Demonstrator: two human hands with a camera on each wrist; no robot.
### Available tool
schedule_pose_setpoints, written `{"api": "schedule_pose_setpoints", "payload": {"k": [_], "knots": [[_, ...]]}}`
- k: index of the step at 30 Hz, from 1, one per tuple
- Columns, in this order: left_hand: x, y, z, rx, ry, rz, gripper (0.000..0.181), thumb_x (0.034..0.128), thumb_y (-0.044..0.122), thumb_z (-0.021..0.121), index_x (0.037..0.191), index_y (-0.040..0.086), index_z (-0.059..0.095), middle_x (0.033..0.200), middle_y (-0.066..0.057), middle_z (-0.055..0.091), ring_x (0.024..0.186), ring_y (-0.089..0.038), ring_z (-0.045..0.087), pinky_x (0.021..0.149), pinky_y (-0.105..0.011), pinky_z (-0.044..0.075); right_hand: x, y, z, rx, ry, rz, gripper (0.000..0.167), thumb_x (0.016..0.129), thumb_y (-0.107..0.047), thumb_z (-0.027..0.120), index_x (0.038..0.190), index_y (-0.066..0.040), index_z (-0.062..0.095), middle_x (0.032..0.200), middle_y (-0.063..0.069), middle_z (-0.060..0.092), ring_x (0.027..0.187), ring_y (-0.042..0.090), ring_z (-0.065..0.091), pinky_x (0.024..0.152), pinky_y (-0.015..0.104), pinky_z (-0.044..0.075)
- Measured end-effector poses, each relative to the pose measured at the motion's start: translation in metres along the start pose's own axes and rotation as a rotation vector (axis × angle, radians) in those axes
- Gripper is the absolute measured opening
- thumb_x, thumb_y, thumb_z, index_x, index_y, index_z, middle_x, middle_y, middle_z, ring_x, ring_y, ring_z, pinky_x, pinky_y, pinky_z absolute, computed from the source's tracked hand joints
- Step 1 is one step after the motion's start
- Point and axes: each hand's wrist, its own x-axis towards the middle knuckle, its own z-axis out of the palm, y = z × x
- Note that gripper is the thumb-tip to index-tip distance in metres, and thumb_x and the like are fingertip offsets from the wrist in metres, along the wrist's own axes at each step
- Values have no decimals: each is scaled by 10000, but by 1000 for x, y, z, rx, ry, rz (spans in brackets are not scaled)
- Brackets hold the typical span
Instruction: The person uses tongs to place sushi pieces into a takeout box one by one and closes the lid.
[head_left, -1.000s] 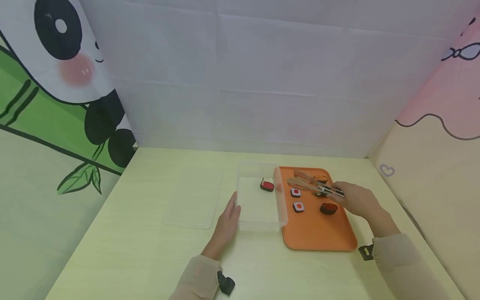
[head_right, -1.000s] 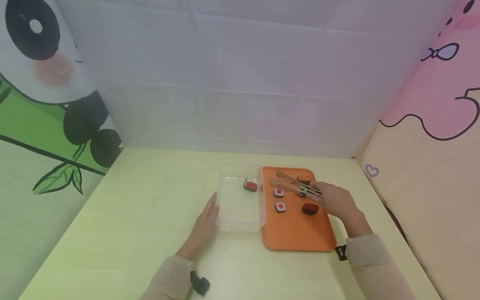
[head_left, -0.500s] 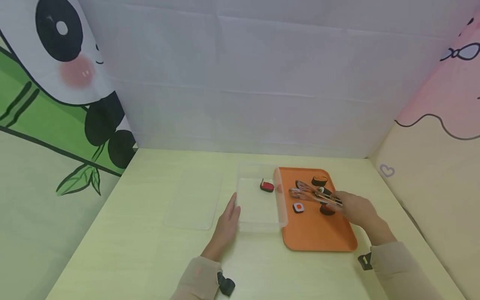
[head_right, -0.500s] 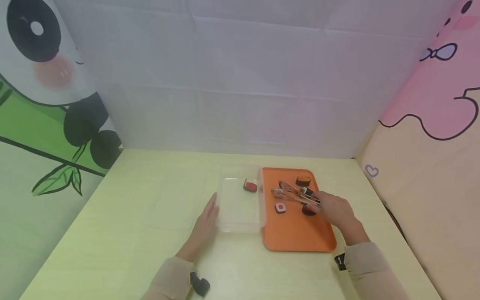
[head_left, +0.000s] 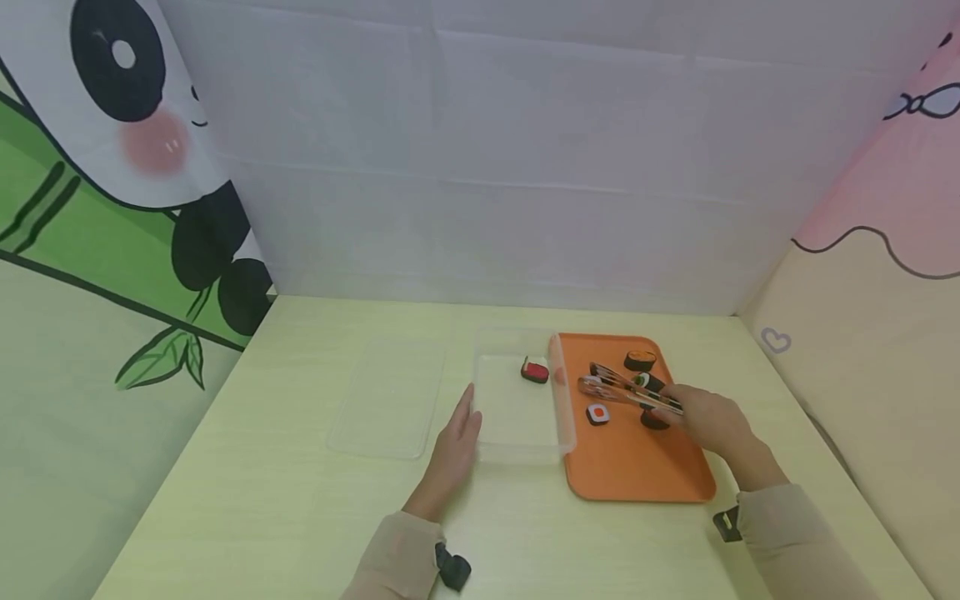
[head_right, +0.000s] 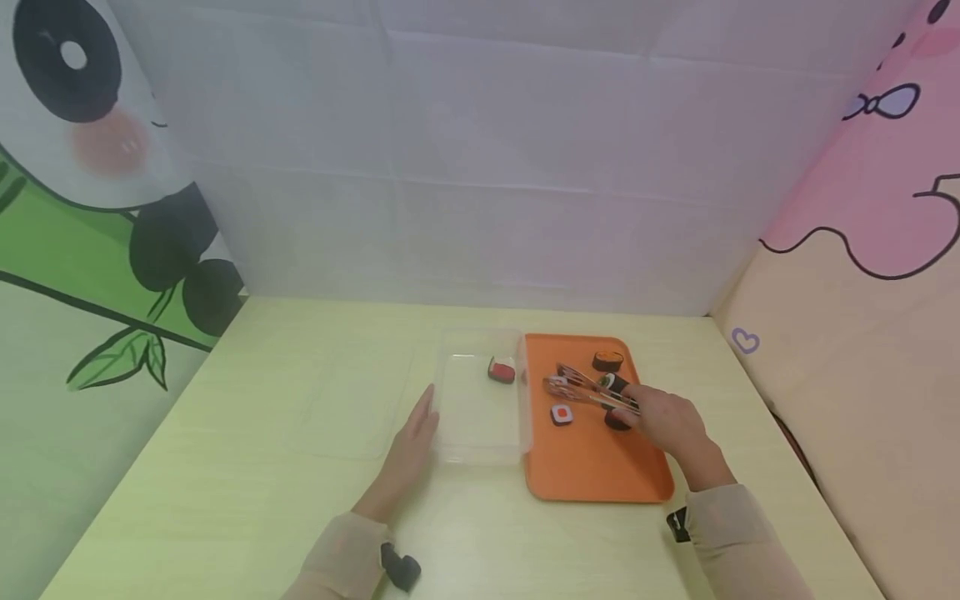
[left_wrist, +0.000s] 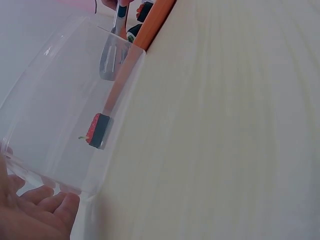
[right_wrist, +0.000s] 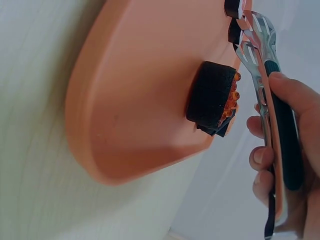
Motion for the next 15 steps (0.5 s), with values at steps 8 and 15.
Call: {"api": "schedule_pose_setpoints", "payload": {"k": [8, 15], "knots": [[2, 0, 1, 6, -3, -5, 538, 1080, 279, 327, 1576, 148, 163, 1599, -69, 189, 1448, -276, 174, 1159, -471, 170, -2, 0, -15, 26, 33, -14, 232, 929, -321, 659, 1014, -107, 630, 735, -31, 572, 589, 157, 487, 456, 343, 389], [2, -1, 2, 8, -1, -13, 535, 1079, 276, 325, 1577, 166, 164, 1598, -56, 194, 1446, -266, 184, 1160, -458, 175, 0, -4, -30, 49, 46, -23, 295, 940, -344, 647, 1086, -87, 637, 791, -33, 608, 602, 143, 488, 461, 335, 395]]}}
